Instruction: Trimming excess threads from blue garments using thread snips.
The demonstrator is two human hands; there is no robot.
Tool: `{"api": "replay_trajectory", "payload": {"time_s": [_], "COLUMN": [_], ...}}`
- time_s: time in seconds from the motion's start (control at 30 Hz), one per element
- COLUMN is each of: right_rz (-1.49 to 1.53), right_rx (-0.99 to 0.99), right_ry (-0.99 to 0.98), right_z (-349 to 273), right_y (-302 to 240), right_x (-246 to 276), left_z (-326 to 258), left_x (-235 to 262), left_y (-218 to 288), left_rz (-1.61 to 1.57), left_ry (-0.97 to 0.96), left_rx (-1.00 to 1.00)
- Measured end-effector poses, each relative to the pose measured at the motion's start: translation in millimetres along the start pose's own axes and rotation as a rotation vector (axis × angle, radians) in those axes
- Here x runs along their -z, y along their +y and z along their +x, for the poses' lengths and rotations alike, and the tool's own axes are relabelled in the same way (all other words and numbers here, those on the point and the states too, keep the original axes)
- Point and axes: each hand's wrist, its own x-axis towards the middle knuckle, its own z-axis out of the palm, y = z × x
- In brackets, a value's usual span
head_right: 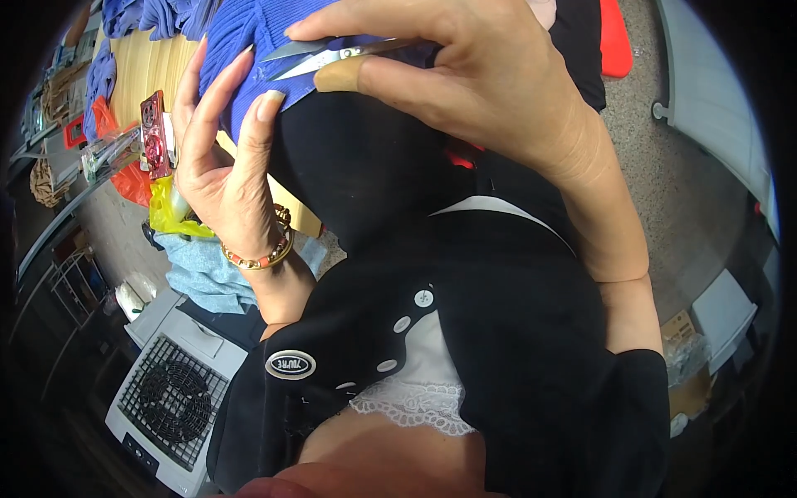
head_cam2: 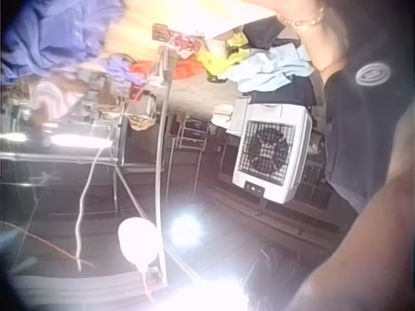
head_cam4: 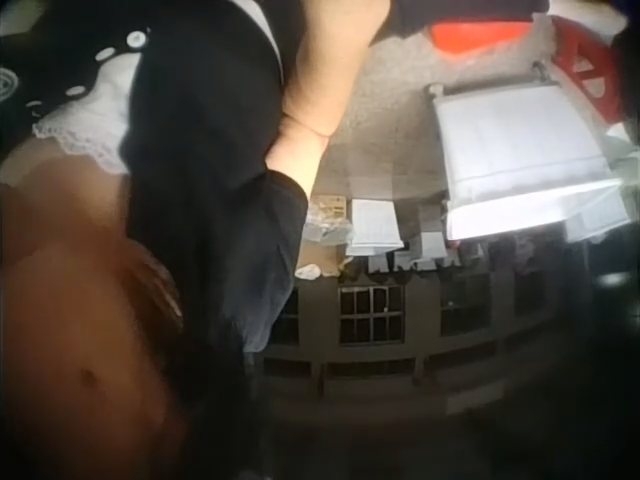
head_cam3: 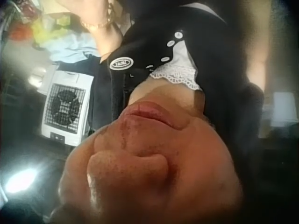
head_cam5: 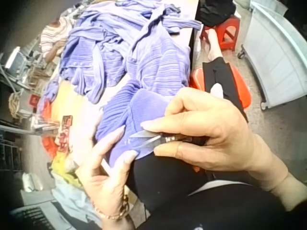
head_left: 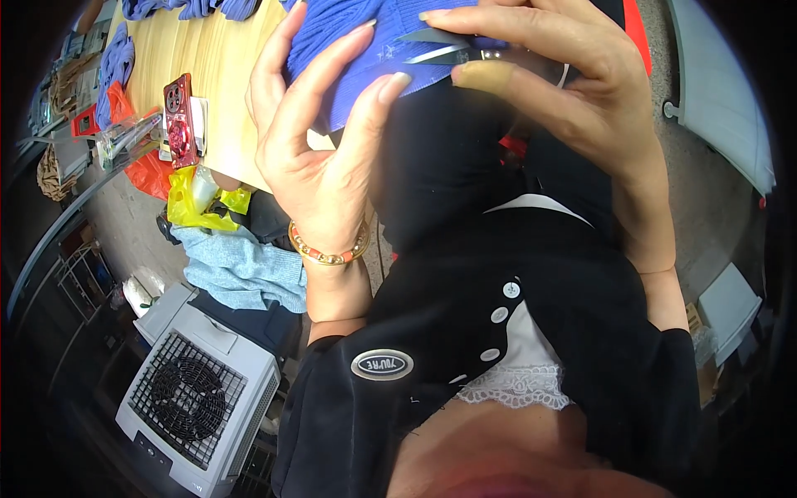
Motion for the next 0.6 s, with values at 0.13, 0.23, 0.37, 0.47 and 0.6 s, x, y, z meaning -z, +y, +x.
{"api": "replay_trajectory", "payload": {"time_s": [0.13, 0.23, 0.37, 0.47, 0.6], "right_rz": [-0.043, -0.119, -0.137, -0.123, -0.149], "right_rx": [0.032, 0.021, 0.003, 0.019, 0.02], "right_ry": [-0.021, -0.036, -0.052, -0.085, -0.124], "right_z": [5, 8, 12, 15, 18], "right_y": [-3, -7, -9, -10, -12], "right_x": [0, -1, 0, 4, 5], "left_z": [0, 1, 2, 3, 3], "left_x": [-1, 1, 4, 3, 4], "left_y": [1, -4, -7, -6, -8], "left_rz": [-0.163, -0.124, -0.064, -0.096, -0.114], "left_ry": [0.007, -0.01, -0.044, -0.043, -0.051], "left_rx": [0.06, 0.027, -0.032, -0.021, 0.003]}}
